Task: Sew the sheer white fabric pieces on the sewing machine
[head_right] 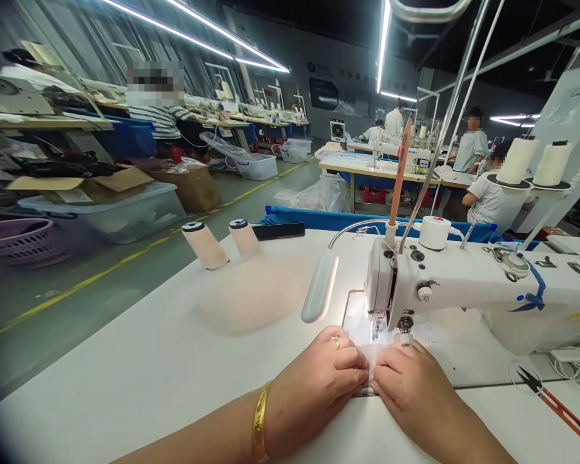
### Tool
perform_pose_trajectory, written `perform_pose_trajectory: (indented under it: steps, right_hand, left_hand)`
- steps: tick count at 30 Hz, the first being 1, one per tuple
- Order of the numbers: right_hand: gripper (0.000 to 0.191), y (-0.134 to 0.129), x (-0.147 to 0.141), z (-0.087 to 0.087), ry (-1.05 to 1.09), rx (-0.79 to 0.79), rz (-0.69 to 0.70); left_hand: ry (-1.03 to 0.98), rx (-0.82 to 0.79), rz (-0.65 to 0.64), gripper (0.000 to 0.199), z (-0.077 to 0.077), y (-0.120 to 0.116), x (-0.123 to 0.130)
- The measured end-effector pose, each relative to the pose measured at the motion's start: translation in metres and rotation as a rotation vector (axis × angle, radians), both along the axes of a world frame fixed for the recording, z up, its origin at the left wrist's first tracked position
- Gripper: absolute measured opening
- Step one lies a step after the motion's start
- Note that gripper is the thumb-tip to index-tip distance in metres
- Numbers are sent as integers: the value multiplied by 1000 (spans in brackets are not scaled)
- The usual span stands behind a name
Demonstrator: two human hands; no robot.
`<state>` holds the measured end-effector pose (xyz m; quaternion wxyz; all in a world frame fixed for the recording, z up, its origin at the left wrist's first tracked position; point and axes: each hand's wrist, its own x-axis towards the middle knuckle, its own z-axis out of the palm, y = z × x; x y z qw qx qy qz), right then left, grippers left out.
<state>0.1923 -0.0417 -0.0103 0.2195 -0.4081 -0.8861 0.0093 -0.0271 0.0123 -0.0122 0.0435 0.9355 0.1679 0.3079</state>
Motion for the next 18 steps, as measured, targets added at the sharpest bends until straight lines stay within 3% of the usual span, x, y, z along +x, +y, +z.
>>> perform_pose_trajectory:
  steps: [11, 18]
  right_hand:
    - [25, 8, 2, -7, -16, 37, -76]
    - [28, 15, 2, -11, -2, 37, -184]
  left_hand:
    - [9, -16, 63, 17, -11, 13, 2]
    - [38, 34, 102, 24, -10, 25, 6]
